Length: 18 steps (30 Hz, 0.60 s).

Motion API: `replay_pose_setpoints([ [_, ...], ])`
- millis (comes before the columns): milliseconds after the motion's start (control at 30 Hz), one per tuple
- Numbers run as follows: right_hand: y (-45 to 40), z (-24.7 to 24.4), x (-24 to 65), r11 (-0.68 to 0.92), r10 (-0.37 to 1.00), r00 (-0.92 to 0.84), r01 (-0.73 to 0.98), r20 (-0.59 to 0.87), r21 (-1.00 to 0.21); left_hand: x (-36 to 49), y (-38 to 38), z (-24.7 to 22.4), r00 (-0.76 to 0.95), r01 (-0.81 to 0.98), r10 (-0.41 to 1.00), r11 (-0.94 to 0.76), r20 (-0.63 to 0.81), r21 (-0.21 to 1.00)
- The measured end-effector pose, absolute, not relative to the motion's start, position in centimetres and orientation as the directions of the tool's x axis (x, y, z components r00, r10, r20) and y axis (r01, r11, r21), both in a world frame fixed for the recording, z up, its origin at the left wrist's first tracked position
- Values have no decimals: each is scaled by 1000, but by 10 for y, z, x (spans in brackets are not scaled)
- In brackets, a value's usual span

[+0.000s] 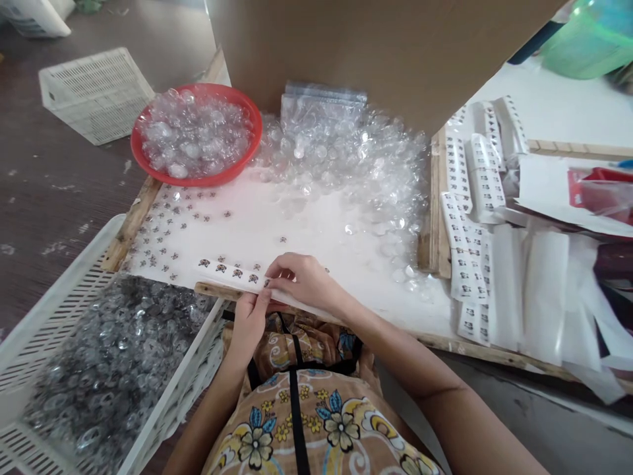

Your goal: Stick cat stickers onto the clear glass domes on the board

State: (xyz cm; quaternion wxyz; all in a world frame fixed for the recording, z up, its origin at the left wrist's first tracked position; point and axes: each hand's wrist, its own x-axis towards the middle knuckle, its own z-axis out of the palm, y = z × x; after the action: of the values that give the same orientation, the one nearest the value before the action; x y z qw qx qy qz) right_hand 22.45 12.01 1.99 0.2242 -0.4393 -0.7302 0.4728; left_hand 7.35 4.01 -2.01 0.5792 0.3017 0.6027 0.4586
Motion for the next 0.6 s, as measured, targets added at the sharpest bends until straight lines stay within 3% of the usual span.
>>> replay_pose_setpoints([
  [100, 103, 18, 217, 267, 881, -473, 456, 23, -849, 75, 36, -26, -142, -231, 896, 384, -421, 894],
  [233, 103, 11, 224, 323, 892, -418, 319, 173, -891, 76, 36, -28, -211, -274, 881, 363, -424, 891],
  [300, 120, 5, 239, 210, 952, -280, 288, 127, -934, 75, 39, -26, -245, -281, 875, 348, -417, 894],
  [400, 155, -8, 268, -11, 999, -34, 400, -27, -916, 72, 43, -21, -258, -294, 874, 334, -411, 896],
  [600, 182, -33, 291, -128, 982, -31, 628, -188, -768, 72, 44, -21, -229, -298, 869, 367, -439, 881],
])
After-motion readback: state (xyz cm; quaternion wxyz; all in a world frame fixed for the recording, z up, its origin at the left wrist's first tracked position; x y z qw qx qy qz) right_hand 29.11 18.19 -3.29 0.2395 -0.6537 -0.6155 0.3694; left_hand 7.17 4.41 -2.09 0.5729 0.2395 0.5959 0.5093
